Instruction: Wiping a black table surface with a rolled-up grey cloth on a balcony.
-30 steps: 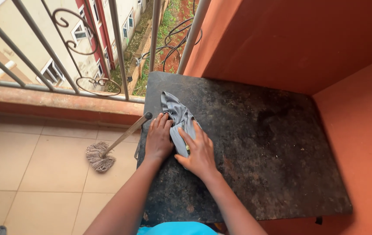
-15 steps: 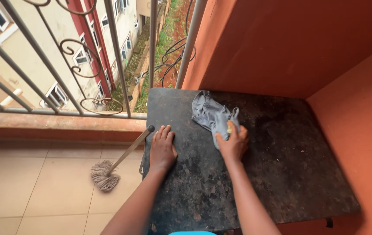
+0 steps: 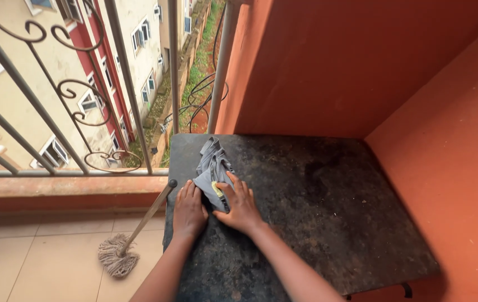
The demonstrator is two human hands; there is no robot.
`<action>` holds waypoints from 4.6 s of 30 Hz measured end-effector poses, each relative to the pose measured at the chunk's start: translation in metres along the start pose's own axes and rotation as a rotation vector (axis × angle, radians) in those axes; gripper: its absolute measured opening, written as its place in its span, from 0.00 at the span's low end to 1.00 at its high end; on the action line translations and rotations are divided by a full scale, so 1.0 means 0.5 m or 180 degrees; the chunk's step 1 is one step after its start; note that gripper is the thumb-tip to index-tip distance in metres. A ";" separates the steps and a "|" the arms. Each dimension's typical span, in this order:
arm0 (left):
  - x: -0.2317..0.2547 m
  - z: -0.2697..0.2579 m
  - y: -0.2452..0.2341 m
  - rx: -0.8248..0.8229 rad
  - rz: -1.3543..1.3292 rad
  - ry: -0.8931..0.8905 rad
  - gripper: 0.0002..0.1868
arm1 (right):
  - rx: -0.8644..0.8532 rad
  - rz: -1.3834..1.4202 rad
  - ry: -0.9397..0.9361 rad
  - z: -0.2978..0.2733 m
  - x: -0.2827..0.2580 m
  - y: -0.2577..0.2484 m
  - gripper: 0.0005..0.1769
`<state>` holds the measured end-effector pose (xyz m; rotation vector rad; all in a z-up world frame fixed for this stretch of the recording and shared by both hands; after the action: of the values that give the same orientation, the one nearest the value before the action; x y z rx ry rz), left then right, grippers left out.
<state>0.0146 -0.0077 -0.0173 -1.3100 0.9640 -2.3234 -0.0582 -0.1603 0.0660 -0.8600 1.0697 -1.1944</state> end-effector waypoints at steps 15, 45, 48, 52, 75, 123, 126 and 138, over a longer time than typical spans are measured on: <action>0.038 0.002 -0.012 0.0026 0.0157 -0.0179 0.25 | 0.1175 -0.0436 0.1977 0.018 0.335 0.070 0.46; 0.075 0.048 0.113 0.0364 0.0600 -0.0641 0.28 | -0.0261 -0.0190 0.0774 0.050 0.110 0.033 0.48; 0.063 0.051 0.121 0.0325 0.0537 -0.0707 0.34 | -0.0032 0.0110 0.0288 0.049 0.097 0.030 0.47; 0.064 0.047 0.116 0.0574 0.0465 -0.0464 0.35 | -0.0857 0.0259 0.0279 0.077 0.173 0.034 0.42; 0.102 0.054 0.082 0.0793 0.0263 -0.0550 0.35 | -0.0849 0.0743 -0.0493 0.187 0.234 0.108 0.42; 0.088 0.047 0.098 0.1115 0.0349 -0.0502 0.45 | -0.1254 0.0320 0.0030 0.315 0.061 0.133 0.39; 0.098 0.050 0.086 0.0575 0.0395 -0.0936 0.52 | -0.1780 0.0063 0.0593 0.315 0.002 0.034 0.42; 0.121 0.062 0.062 -0.0078 0.0584 -0.1492 0.51 | -0.1142 -0.0274 -0.0690 0.340 -0.061 0.136 0.37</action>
<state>0.0064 -0.0764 0.0112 -1.6012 0.9091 -1.7590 0.1228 -0.1218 0.0572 -1.2943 1.0927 -0.9656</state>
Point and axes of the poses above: each hand's wrist, its own z-axis towards the middle knuckle, its own y-axis out of the palm, x = y × z, the point moved 1 cm from there along z, towards the middle knuckle, and after that the axes turned 11 degrees about -z, right-handed, at the moved point
